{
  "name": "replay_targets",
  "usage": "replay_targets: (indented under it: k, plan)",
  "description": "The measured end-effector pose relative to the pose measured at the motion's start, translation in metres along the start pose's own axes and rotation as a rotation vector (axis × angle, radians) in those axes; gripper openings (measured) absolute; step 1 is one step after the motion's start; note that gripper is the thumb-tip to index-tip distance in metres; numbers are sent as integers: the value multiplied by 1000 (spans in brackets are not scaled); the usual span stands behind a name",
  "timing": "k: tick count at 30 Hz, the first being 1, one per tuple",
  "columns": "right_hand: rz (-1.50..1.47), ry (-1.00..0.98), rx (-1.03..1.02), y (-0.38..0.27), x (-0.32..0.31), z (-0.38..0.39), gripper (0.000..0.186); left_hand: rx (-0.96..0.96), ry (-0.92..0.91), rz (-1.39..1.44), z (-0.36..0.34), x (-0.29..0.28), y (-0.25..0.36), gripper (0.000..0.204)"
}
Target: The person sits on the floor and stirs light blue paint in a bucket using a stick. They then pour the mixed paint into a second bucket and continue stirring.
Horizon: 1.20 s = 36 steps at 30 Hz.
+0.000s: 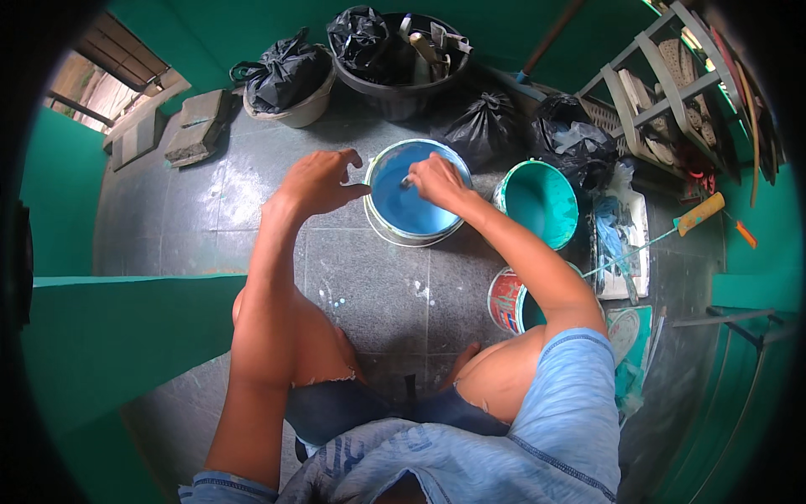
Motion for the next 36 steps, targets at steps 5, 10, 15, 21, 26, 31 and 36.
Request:
replay_targets:
  k: [5, 10, 15, 21, 26, 31, 36]
  plan:
    - [486, -86, -120, 2, 0, 4, 4, -9, 9, -32, 3, 3, -4, 44]
    - [145, -373, 2, -7, 3, 3, 6, 7, 26, -28, 3, 5, -9, 45]
    - [172, 120, -145, 3, 3, 1, 5, -8, -16, -9, 0, 0, 2, 45]
    - [304, -413, -9, -4, 4, 6, 4, -5, 24, -28, 6, 1, -7, 44]
    - [-64, -130, -73, -15, 1, 1, 3, 43, 16, -23, 0, 3, -1, 46]
    - [388, 86, -173, 6, 13, 4, 3, 40, 37, -23, 1, 4, -3, 45]
    - [-3, -512, 178, 4, 12, 0, 12, 5, 8, -17, 7, 4, -9, 45]
Point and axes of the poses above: each hand's wrist, its own z-axis away from the middle knuckle, its own x-axis out of the palm, y = z × x, the point moved 2 cm from there along -z, towards the middle knuckle, and after that the axes turned 14 degrees about x, right-handed, at the moved point
